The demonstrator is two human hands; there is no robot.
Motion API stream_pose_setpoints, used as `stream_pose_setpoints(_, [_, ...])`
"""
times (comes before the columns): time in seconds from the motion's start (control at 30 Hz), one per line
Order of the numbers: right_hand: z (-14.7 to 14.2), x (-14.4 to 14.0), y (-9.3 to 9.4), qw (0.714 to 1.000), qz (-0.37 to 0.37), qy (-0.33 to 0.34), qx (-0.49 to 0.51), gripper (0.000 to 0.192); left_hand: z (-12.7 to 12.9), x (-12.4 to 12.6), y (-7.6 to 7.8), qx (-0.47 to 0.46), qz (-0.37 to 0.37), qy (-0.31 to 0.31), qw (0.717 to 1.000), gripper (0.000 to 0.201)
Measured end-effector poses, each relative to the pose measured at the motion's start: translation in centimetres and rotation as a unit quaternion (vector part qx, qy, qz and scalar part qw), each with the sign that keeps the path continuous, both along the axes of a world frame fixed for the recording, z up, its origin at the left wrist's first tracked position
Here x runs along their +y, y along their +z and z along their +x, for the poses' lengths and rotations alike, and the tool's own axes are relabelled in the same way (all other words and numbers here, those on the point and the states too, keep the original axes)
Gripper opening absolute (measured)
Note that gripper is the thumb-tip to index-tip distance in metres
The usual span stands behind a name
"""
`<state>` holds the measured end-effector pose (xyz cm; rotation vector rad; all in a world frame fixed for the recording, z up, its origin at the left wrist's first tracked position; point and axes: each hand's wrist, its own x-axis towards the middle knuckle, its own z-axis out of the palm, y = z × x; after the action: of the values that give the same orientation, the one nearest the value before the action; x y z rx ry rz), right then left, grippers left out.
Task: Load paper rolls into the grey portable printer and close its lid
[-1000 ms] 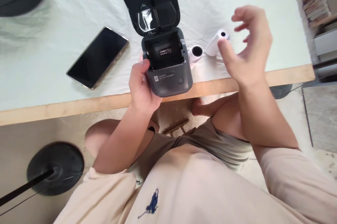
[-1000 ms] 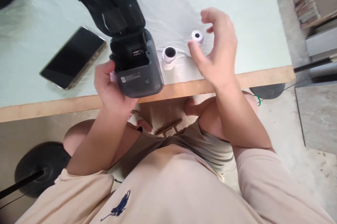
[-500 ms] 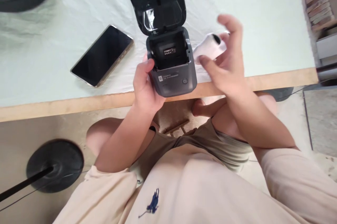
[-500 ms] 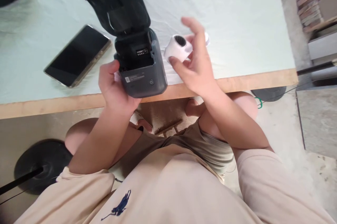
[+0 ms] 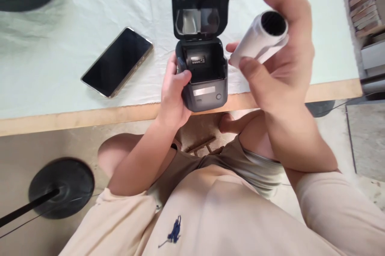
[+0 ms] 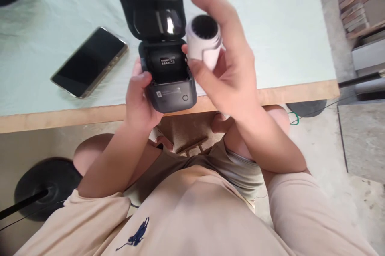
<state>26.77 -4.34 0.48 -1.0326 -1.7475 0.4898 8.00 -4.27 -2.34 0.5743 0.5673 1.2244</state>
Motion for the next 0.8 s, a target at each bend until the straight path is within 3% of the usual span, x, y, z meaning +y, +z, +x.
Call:
stream_pose_setpoints(0.07, [-0.7,-0.8,1.4,0.999,0.051,0.009,-0.016,0.056,0.1,-0.2,0.0,0.004,0.004,0.010,1.000,0.031])
stream_pose_setpoints(0.17, [-1.4,-1.5,2.5,0.996,0.038,-0.005,-0.079,0.056,0.2,-0.4,0.0,-0.002,0.001,0.009,1.000,0.030])
stream_pose_setpoints(0.4, [-1.2,-1.0,2.0,0.947,0.075,-0.060,-0.308,0.027,0.2,-0.6,0.2,-0.016,0.012,-0.005,1.000,0.030])
stream_pose_setpoints(0.53, [-1.1,-1.0,1.4,0.943,0.138,-0.066,-0.295,0.006,-0.1,-0.4,0.1,0.016,0.007,-0.019,1.000,0.026])
stream_pose_setpoints(0.63, [-1.3,-1.4,0.8,0.948,0.169,-0.035,-0.267,0.005,-0.3,-0.1,-0.2,0.020,0.002,-0.025,0.999,0.024])
stream_pose_setpoints(0.8, [-1.4,-1.8,0.5,0.969,0.107,0.019,-0.224,0.008,-0.6,0.0,-0.4,0.076,-0.007,-0.022,0.997,0.044])
